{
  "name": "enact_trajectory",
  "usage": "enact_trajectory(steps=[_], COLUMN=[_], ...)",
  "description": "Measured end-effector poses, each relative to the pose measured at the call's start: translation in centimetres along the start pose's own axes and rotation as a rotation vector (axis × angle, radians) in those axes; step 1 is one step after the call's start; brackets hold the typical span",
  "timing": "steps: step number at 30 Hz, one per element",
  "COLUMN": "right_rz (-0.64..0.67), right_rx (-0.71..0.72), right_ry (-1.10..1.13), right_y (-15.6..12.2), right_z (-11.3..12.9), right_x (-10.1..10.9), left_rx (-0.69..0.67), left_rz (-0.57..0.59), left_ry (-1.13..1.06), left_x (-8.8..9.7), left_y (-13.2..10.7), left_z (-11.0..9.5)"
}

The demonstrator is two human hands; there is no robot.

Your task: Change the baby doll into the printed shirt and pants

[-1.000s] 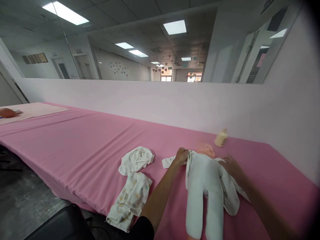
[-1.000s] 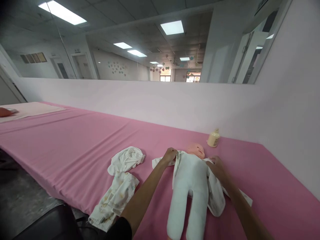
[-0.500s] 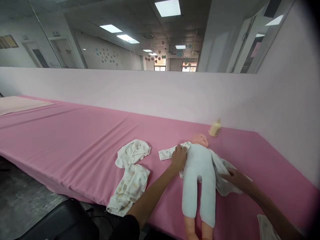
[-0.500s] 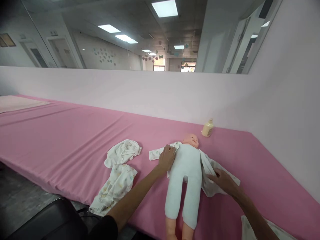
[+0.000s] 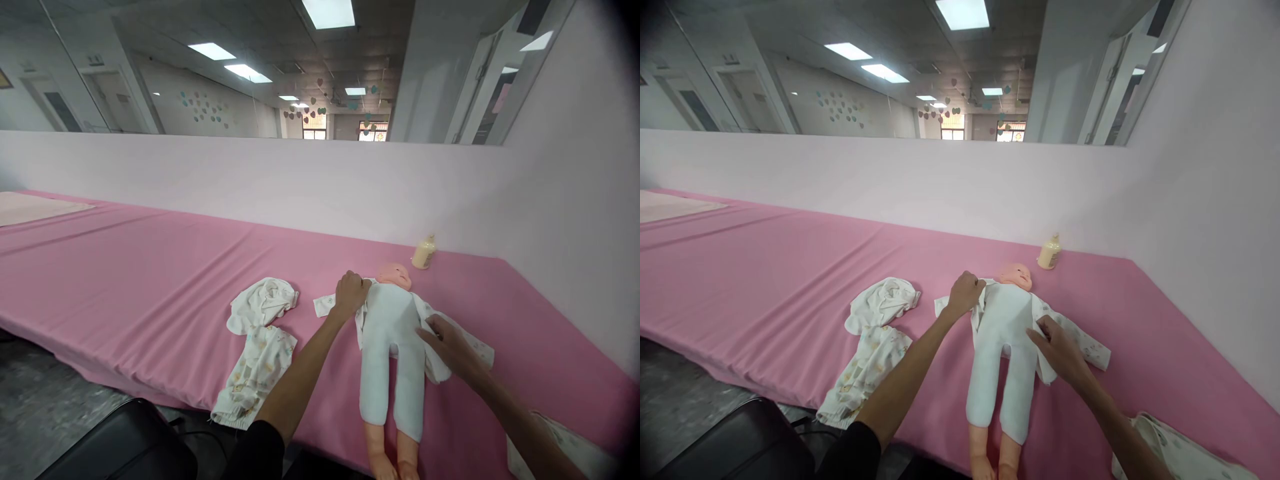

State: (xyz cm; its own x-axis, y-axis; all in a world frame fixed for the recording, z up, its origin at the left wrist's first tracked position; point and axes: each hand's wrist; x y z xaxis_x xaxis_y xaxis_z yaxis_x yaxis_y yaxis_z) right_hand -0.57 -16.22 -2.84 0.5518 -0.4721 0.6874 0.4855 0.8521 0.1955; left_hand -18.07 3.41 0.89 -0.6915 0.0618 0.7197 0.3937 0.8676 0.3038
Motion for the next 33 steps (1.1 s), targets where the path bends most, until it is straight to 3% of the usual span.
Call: enact_trajectory(steps=[3, 5, 7, 8, 12, 16, 21, 26, 29, 33], right_rz=[0.093, 0.015, -0.123, -0.156, -0.037, -0.043, -0.164, -0.275, -0.317, -0.381], right_rx=[0.042, -0.017, -0.124, -0.184, -0.341, -0.294, -0.187, -0.055, -0.051, -0.109], right_ry=[-0.022, -0.042, -0.039, -0.016, 0.124, 0.149, 0.116, -0.038, -0.099, -0.136], right_y=[0.7, 2.0, 4.1, 5.2, 9.0, 10.7, 11.2, 10.8, 10.5, 10.3], right_z=[0.4, 0.3, -0.2, -0.6, -2.0, -1.5, 0.4, 1.1, 1.1, 0.8], right_x=[0.0, 0.4, 0.7, 0.6, -0.5, -1.6, -1.8, -2.5, -2.9, -3.3], left_rx=[0.062, 0.068, 0.046, 0.031, -0.026, -0.060, 0.029, -0.059, -0.116, -0.144], left_rz=[0.333, 0.516, 0.575, 0.552, 0.377, 0.382, 0.277, 0.216, 0.157, 0.088], left_ry=[-0.230, -0.307, -0.235, -0.146, 0.199, 0.171, 0.134, 0.232, 0.289, 0.302], left_x=[1.6, 2.0, 1.9, 1.6, 0.1, -0.9, -1.5, -4.3, -5.7, -6.2], left_y=[0.0, 0.1, 0.1, 0.2, -0.1, -0.3, 0.7, 1.3, 1.6, 1.8], left_z=[-0.2, -0.4, -0.9, -1.1, -1.7, -1.1, -0.9, -1.3, -1.4, -1.5])
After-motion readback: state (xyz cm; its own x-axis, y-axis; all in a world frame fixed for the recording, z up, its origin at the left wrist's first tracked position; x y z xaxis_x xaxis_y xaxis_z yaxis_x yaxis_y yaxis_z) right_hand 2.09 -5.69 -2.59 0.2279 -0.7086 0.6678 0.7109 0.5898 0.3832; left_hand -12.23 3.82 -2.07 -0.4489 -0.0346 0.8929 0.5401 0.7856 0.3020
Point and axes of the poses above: each hand's wrist, its own y-axis towards the middle knuckle, its own x-axis out of the back of the hand, z = x × y, and after that the axes turned 8 degrees about -z, right-handed
